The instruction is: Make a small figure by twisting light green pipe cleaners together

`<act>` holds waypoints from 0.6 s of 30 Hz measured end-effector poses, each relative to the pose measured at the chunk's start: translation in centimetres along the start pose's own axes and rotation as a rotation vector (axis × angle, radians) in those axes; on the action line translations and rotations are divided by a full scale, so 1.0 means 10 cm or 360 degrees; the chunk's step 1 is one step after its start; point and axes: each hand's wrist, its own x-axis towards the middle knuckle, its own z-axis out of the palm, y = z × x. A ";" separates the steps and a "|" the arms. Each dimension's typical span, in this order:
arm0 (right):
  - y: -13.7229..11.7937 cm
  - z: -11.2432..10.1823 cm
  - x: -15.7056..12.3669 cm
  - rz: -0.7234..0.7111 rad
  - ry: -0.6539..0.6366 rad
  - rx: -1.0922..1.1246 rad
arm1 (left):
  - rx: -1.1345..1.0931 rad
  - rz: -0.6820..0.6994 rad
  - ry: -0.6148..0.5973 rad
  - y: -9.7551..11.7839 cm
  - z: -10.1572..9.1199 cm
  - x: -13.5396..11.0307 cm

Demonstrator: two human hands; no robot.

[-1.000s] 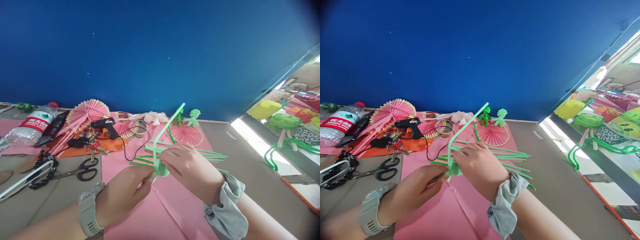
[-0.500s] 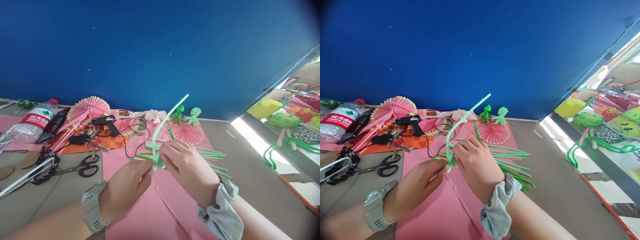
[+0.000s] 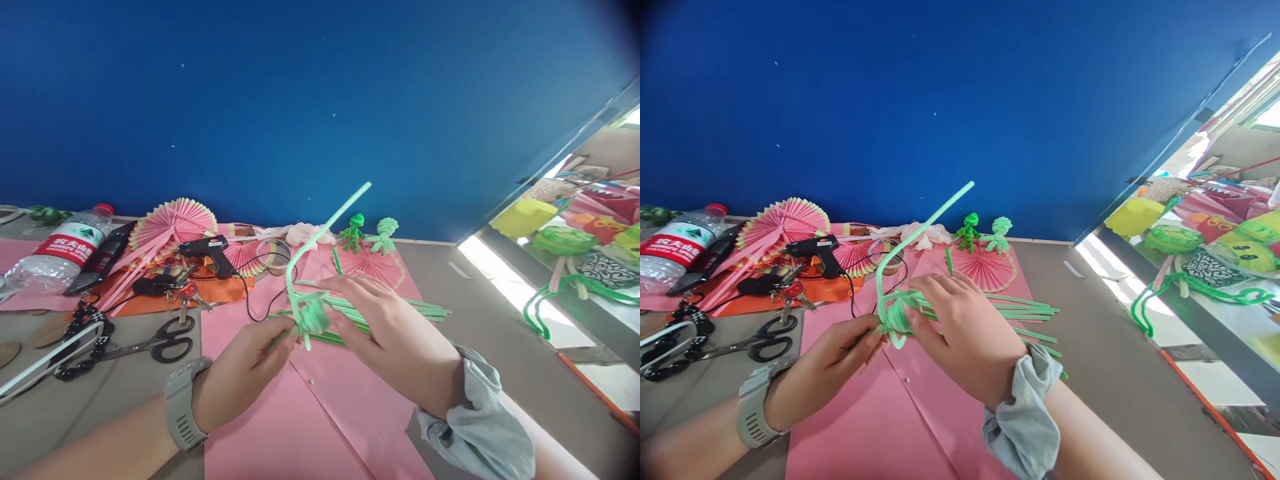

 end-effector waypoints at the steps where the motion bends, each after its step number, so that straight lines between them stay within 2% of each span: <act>1: 0.01 0.00 0.00 0.0064 0.0062 0.0003 | -0.0132 -0.0006 0.0063 -0.01 0.00 0.00; 4: 0.02 0.08 -0.02 0.0199 0.0145 0.0075 | -0.0458 -0.0022 0.0321 -0.05 0.01 0.01; 6: 0.01 0.19 -0.03 0.0148 0.0115 0.0165 | -0.0637 -0.0057 0.0441 -0.08 0.02 0.00; 10: -0.02 0.39 -0.03 -0.0109 0.0162 0.0204 | -0.0989 -0.0136 0.0372 -0.11 0.04 -0.02; 14: 0.02 0.40 -0.01 -0.0337 0.0216 0.0167 | -0.1175 -0.0226 0.0305 -0.13 0.03 -0.04; 16: 0.03 0.37 -0.01 -0.0378 0.0198 0.0183 | -0.1165 -0.0221 0.0306 -0.12 0.02 -0.03; 18: 0.02 0.36 -0.01 -0.0323 0.0142 0.0250 | -0.1145 -0.0187 0.0304 -0.11 0.02 -0.03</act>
